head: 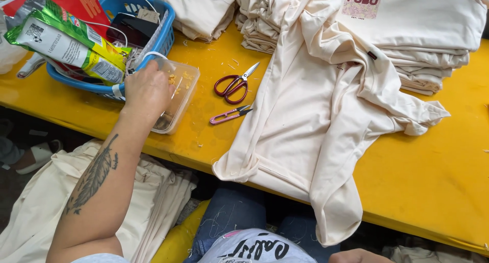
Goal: Trimming loose threads from finished t-shirts using scissors at a quality control station.
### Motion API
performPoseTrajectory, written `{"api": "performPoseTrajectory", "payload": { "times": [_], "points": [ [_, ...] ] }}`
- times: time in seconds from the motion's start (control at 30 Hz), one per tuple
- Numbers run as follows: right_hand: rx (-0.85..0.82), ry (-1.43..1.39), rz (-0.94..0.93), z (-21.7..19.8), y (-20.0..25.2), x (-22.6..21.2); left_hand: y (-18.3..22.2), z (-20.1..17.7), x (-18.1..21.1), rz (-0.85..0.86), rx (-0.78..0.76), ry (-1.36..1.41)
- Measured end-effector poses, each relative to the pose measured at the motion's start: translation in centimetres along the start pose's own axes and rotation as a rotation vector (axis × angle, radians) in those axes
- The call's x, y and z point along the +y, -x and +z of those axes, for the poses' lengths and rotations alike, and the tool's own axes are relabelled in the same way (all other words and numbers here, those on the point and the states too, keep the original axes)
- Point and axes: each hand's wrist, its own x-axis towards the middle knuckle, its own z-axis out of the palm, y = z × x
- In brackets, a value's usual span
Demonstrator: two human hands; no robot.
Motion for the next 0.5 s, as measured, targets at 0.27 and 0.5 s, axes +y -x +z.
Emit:
{"api": "performPoseTrajectory", "payload": {
  "times": [0.27,0.5],
  "points": [
    [0.330,0.074,-0.136,1.4,-10.7,-6.9,-1.3,0.0,0.7,-0.016,-0.162,-0.136],
    [1.113,0.448,-0.157,-8.1,-9.4,-2.2,-1.1,-0.3,0.8,0.048,-0.093,-0.229]
  ]
}}
